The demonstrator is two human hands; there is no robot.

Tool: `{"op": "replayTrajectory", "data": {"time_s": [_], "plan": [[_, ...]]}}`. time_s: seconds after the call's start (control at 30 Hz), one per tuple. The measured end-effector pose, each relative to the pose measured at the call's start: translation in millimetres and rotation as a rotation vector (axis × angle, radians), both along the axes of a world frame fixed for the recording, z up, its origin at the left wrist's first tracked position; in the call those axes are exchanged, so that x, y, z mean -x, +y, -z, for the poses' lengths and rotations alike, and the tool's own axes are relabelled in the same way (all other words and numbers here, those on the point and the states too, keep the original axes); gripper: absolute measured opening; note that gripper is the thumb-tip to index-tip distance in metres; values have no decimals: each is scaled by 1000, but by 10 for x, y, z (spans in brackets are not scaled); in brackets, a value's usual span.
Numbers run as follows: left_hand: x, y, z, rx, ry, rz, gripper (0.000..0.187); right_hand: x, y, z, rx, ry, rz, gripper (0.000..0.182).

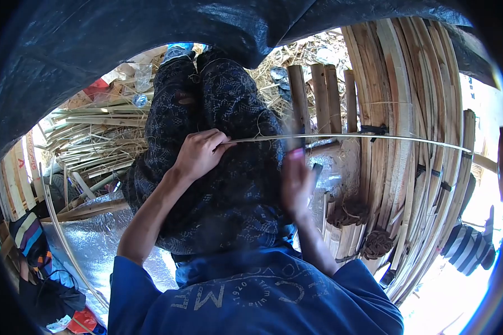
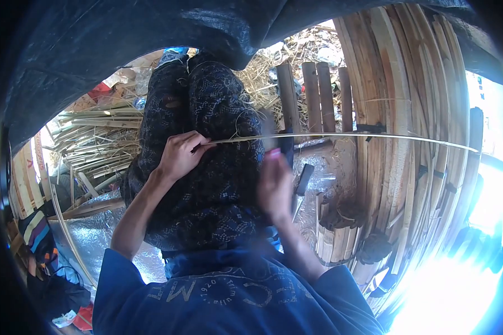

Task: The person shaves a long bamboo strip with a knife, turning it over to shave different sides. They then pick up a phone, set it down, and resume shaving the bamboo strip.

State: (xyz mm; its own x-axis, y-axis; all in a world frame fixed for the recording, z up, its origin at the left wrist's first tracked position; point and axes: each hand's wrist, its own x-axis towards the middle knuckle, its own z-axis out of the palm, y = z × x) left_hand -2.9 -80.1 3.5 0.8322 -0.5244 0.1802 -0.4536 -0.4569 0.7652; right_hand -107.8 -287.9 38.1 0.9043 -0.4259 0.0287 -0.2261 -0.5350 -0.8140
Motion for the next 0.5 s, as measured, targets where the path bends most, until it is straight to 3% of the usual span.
{"op": "replayTrajectory", "data": {"time_s": [0.07,0.1,0.13,0.27,0.33,0.4,0.47,0.5], "plan": [[3,-4,-2,-3,4,-1,14,-40,156,-238,-110,413,-51,26],[-3,2,-3,-6,8,-7,14,-40,64,-128,-270,190,-47,33],[4,7,-3,-9,10,-8,14,-89,-62,-214,-259,279,69,35],[-7,1,15,29,35,-9,14,-150,-196,-146,-232,175,253,36],[-9,-3,12,30,37,-7,13,-74,261,-35,88,50,-104,36],[-22,14,-1,18,79,-5,12,-123,167,-118,19,157,-116,35],[-17,8,-8,36,109,-10,11,-175,-105,-167,-254,206,61,33],[-24,6,-7,60,138,-14,11,-228,-208,-236,-247,170,172,33]]}}
